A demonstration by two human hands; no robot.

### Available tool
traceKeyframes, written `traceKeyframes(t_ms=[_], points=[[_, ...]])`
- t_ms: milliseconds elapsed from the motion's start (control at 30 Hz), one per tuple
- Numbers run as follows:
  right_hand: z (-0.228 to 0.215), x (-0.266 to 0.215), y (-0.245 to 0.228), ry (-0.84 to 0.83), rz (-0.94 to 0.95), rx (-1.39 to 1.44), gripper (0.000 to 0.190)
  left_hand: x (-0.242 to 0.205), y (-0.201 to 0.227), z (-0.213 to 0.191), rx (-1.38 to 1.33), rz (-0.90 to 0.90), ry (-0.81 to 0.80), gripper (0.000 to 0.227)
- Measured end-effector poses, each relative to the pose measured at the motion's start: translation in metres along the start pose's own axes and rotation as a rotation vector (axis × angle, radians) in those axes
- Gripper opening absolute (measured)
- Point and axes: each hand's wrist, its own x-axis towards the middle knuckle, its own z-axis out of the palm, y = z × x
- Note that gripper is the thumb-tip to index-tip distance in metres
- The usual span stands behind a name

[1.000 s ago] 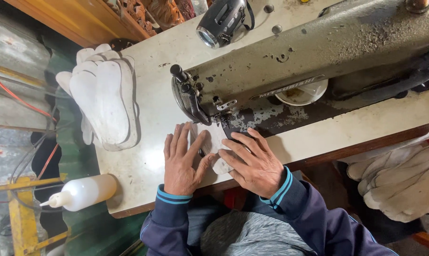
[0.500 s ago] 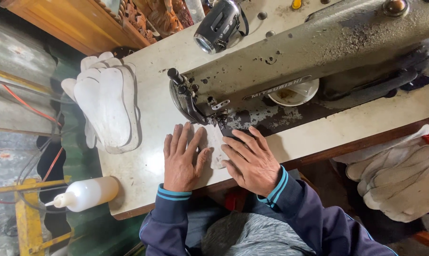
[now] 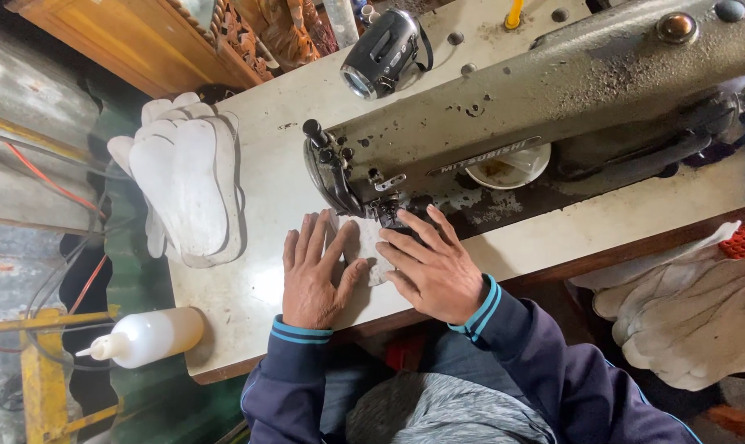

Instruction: The person uses a sewing machine to stitch white shoe insoles. They guide the insoles under the needle, pick up new insoles from a pile, and place the finished ones on the table. A dog is visible in the background.

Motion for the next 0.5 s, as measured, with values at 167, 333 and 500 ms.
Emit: traceKeyframes(t_ms=[167, 333, 500], points=[[0.0016, -0.0012, 0.0002, 0.051, 0.023, 0.005, 0.034, -0.0005, 0.0007, 0.0002, 0.008, -0.003, 0.013, 0.059], [-0.0020, 0.0006, -0.0006, 0.052, 0.031, -0.018, 0.034, -0.0007, 0.0015, 0.0000, 0.018, 0.018, 0.006, 0.058], [-0.0027, -0.0002, -0.0007, 0.029, 0.032, 0.001, 0.041, -0.0016, 0.0017, 0.0022, 0.047, 0.022, 0.003, 0.057]])
